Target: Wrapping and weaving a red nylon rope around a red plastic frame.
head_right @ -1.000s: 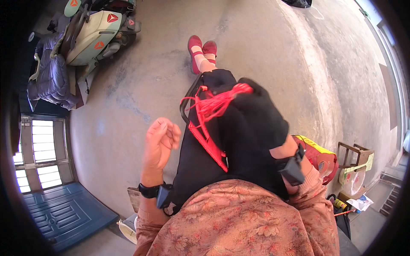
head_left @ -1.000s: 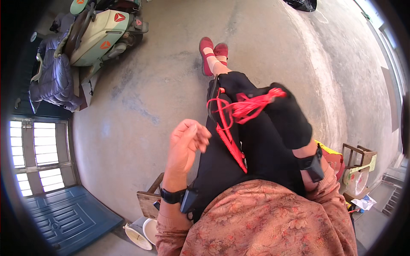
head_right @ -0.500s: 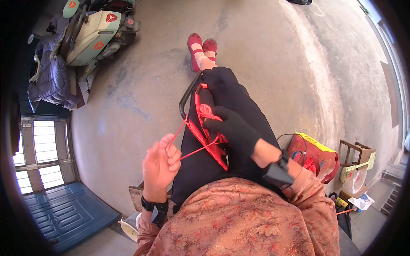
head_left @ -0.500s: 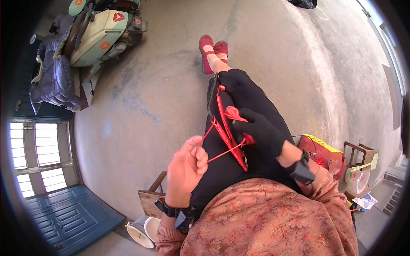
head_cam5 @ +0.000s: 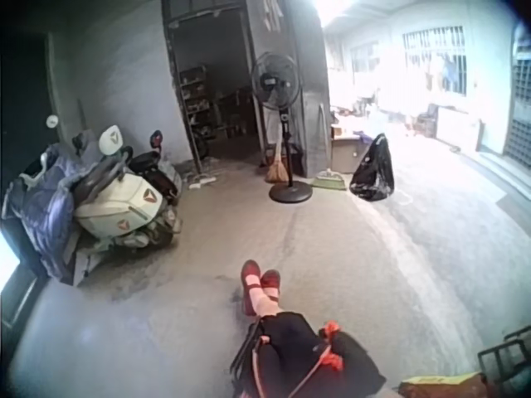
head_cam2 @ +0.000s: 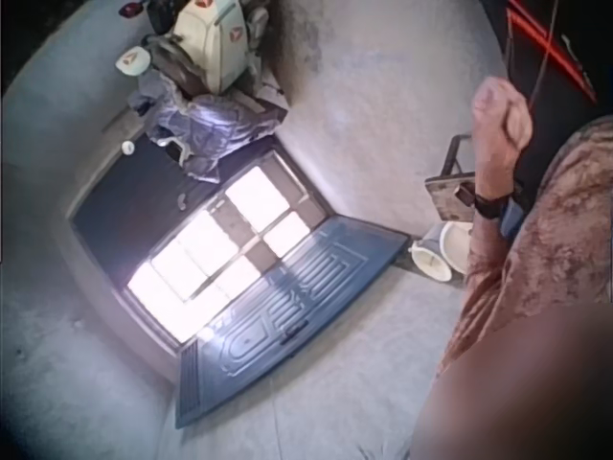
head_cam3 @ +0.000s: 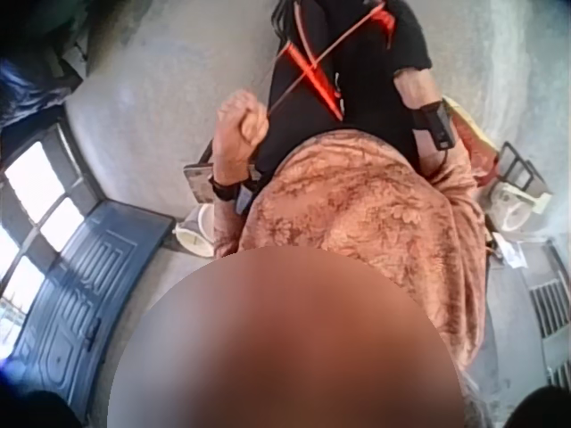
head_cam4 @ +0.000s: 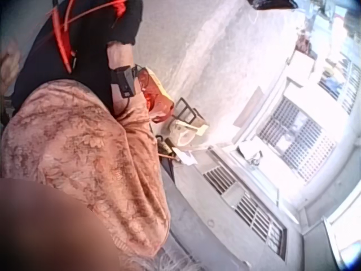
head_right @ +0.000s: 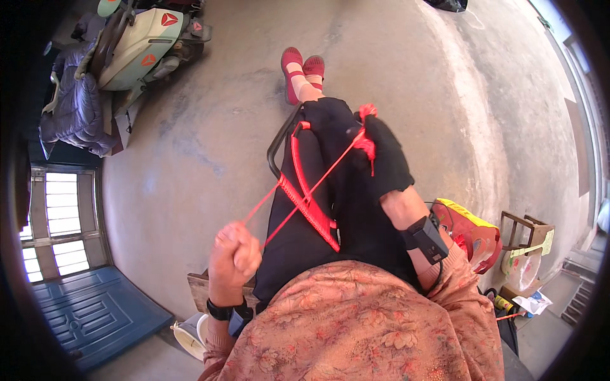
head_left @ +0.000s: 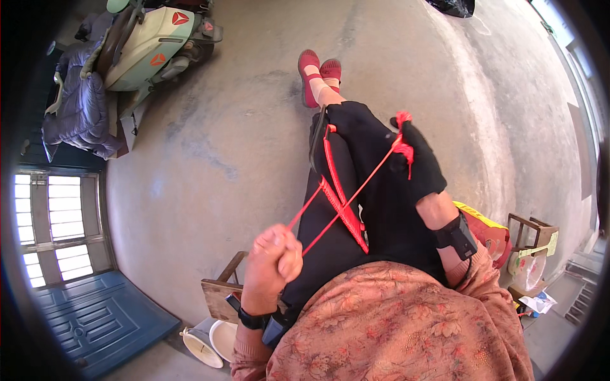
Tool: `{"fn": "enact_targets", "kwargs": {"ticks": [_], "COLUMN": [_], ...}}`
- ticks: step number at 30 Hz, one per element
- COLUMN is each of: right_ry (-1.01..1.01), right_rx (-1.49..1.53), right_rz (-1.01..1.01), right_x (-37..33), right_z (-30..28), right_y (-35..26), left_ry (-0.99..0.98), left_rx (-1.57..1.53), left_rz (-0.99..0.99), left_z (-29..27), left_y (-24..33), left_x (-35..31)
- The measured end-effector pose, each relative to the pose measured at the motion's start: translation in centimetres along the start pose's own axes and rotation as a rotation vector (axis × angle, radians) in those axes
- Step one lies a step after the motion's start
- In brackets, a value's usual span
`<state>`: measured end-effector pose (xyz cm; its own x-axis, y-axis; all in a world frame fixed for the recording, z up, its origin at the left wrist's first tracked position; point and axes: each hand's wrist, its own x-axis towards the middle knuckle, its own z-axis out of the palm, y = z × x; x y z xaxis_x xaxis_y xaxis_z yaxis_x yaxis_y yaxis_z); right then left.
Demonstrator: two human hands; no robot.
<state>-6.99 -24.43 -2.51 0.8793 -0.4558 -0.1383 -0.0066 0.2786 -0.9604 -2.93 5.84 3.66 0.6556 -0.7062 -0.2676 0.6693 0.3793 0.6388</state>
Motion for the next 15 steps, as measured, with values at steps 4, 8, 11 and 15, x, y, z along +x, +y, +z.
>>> {"fn": "enact_targets", "kwargs": {"ticks": [4,8,11,15], "right_ry": [0.079,0.032,-0.31,-0.406], "right_rx": [0.118,-0.493,-0.816,-0.977], "right_rz": [0.103,-0.317,-0.227,-0.239], "right_x": [1.8,0.9,0.0,-0.2], "right_z": [0.4,3.0,4.8,6.4], "right_y": [-3.1,-2.5,-3.8,-2.7], "left_ry": [0.041,0.19,0.155,0.154], "left_rx": [0.011,0.414,0.413,0.31], "left_rz": [0.305,0.19,0.033,-0.014], "left_z": [3.4,0.8,-0.6,-0.7], "left_y": [1.4,-0.2,-2.4,-3.7], "left_x": [5.2,8.1,8.9,9.3]}}
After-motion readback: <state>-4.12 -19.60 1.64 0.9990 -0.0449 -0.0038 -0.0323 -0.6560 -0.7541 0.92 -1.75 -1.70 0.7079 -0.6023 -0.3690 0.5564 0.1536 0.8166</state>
